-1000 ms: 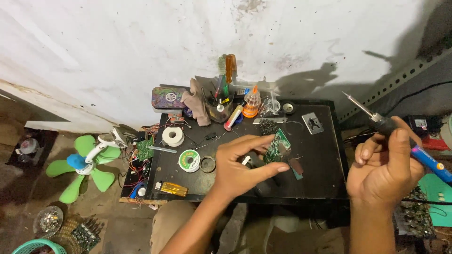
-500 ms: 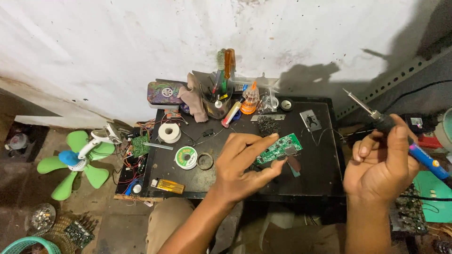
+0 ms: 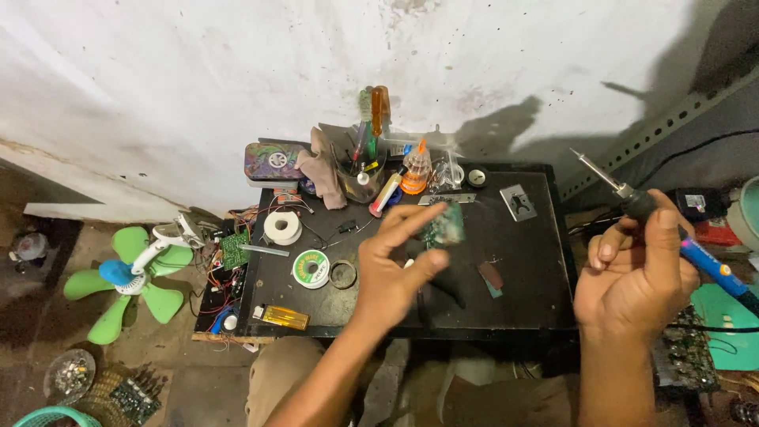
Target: Soldering electronic components onto a printed circuit board at a dedicated soldering station.
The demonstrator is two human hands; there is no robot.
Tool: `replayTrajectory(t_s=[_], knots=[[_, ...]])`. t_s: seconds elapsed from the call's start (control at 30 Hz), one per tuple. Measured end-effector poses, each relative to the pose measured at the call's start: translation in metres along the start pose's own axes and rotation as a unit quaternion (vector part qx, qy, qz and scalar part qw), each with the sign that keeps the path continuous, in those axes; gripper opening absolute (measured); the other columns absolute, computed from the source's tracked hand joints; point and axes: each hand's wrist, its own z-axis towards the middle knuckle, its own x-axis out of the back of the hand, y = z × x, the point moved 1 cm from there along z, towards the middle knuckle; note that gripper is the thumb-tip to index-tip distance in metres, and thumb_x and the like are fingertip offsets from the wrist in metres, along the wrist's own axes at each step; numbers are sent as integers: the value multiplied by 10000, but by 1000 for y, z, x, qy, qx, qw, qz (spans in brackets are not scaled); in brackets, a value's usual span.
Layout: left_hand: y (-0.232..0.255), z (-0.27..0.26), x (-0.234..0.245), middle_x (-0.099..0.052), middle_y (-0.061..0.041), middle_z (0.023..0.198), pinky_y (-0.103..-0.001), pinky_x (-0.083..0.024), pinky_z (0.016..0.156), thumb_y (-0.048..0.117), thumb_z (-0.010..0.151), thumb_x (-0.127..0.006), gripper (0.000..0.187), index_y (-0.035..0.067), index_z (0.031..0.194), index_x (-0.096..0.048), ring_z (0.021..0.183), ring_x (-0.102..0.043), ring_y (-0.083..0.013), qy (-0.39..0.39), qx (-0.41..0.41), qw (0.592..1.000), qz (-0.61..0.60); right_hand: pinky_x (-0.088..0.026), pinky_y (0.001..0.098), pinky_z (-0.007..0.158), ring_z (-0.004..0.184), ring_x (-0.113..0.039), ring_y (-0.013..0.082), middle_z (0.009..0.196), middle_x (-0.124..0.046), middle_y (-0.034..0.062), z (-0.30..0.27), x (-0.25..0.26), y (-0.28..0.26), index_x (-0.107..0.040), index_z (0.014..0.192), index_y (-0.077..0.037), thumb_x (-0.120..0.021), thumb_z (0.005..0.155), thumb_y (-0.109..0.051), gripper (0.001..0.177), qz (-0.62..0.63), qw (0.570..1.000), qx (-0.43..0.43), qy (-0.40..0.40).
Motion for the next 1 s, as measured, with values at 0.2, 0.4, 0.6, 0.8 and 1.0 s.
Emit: replayTrajectory(t_s=[0.2, 0.4, 0.6, 0.8, 1.0], knots=[[-25, -5, -10, -649, -211, 1353, -418, -455, 1160, 336, 919, -823, 706, -73, 1419, -538, 1252, -633, -299, -105, 75, 918, -375, -321, 235, 461, 504, -481, 92, 777, -575, 6, 0, -1, -2, -673, 1149, -143, -683, 977, -348, 268, -16, 1000, 3, 10], [-27, -9, -12, -579, -269, 1434, -528, -439, 1220, 264, 963, -808, 602, -20, 1422, -542, 1364, -578, -377, -194, 81, 891, -402, -326, 237, 449, 504, -487, 93, 771, -573, 22, 0, -2, -5, -675, 1152, -132, -680, 982, -347, 274, -18, 1000, 11, 7], [-27, -12, -14, -552, -266, 1470, -588, -444, 1199, 206, 956, -823, 556, 21, 1403, -550, 1409, -538, -374, -213, 98, 868, -437, -323, 233, 459, 510, -482, 87, 781, -570, 5, 2, 3, -3, -675, 1162, -139, -697, 962, -377, 312, -17, 1000, 10, 1], [-24, -12, -11, -577, -265, 1439, -577, -444, 1198, 225, 928, -856, 556, 12, 1364, -585, 1366, -572, -391, -216, 103, 869, -433, -334, 232, 457, 512, -488, 84, 781, -576, 13, 1, 2, -4, -678, 1167, -139, -693, 973, -377, 307, -23, 1000, 7, 7], [-23, -12, -7, -586, -260, 1436, -545, -470, 1150, 279, 913, -870, 573, 32, 1347, -590, 1238, -643, -425, -218, 112, 873, -420, -335, 236, 446, 499, -493, 96, 750, -586, 19, -1, -2, -5, -677, 1148, -128, -673, 984, -332, 262, -21, 1000, 12, 11]])
